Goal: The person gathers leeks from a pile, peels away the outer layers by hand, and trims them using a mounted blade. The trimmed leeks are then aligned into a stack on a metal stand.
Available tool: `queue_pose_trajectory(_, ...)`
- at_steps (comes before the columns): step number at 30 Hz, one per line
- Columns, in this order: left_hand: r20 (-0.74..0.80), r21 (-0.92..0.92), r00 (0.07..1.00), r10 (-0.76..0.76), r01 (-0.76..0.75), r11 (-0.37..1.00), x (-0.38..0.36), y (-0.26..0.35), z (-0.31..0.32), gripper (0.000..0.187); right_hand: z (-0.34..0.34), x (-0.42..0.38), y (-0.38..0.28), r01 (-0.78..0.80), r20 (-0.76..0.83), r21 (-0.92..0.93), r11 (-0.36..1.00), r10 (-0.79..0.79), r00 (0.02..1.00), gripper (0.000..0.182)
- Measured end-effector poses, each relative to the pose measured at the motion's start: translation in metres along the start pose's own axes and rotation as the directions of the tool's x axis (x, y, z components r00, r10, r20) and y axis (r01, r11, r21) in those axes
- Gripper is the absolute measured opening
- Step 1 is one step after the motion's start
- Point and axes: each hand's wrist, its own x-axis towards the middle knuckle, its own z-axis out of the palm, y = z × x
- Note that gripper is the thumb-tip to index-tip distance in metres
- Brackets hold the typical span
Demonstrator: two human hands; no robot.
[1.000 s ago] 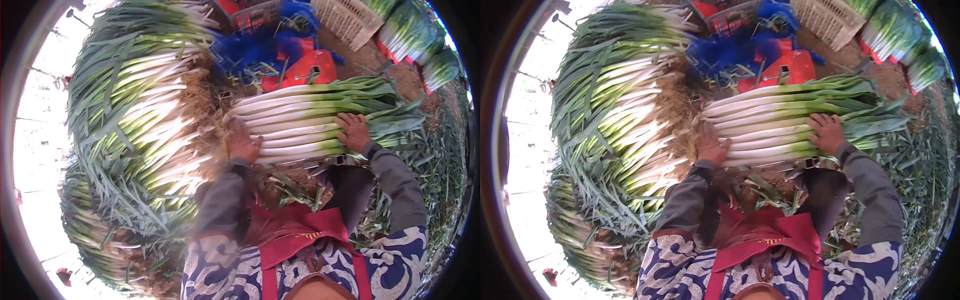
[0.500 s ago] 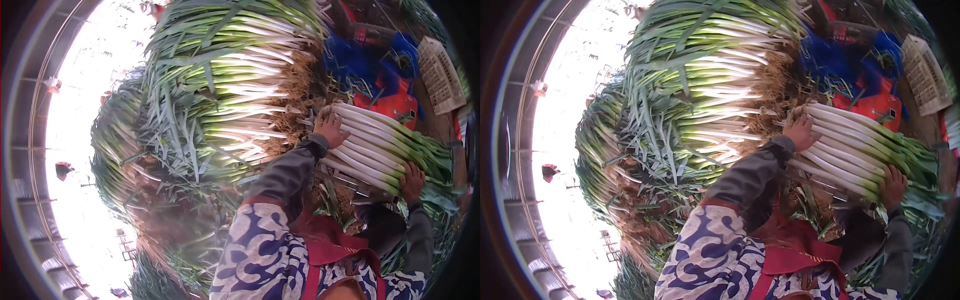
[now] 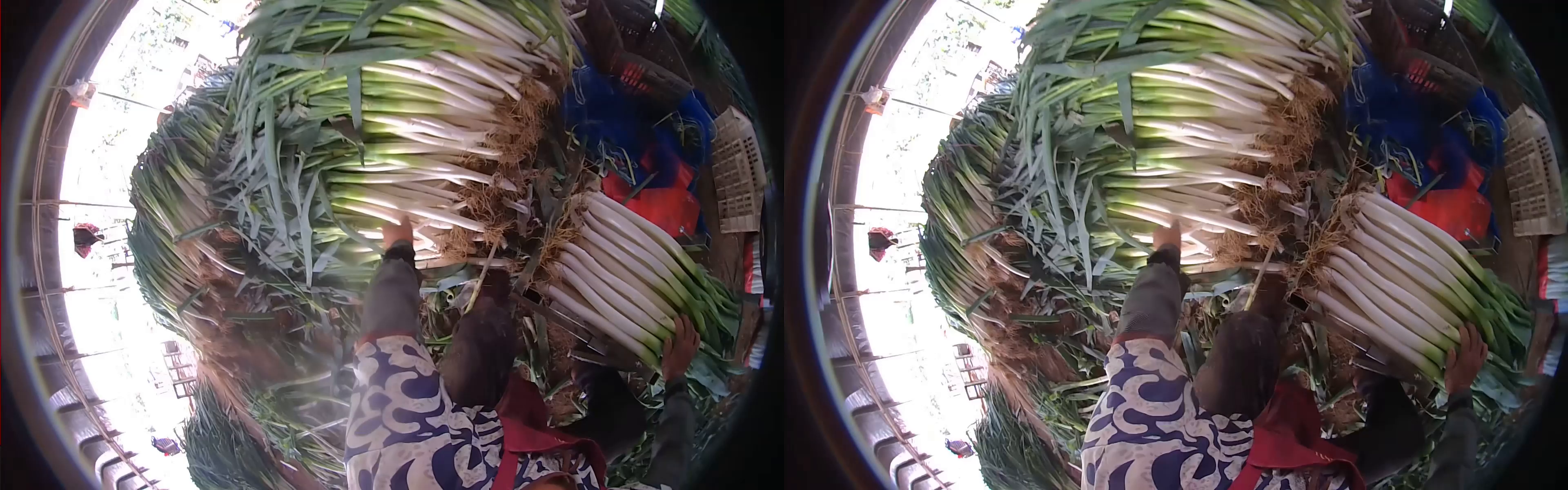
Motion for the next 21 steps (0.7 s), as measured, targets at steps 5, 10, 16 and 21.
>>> queue_pose_trajectory(5,-0.139,-0.018,0.976,-0.167,0.166,0.986,0.051,0.007,0.013,0.101,0.007,-0.003,0.007,0.022,0.012,-0.07,0.997,-0.021,1.0,0.052)
queue_pose_trajectory(10,-0.085,-0.056,0.94,-0.331,0.327,0.943,0.054,0.035,0.016,0.107,-0.005,0.005,-0.001,0.03,0.051,-0.043,0.999,-0.027,0.998,0.053)
queue_pose_trajectory(16,-0.097,0.114,0.955,0.282,-0.271,0.956,-0.001,-0.013,0.015,0.096,-0.006,0.007,-0.004,0.031,0.025,-0.047,0.998,-0.03,0.999,0.054)
queue_pose_trajectory(21,0.327,0.411,0.751,0.574,-0.66,0.629,-0.066,-0.066,-0.004,0.038,0.002,0.003,0.002,0.043,-0.003,-0.066,0.997,-0.043,0.999,0.053)
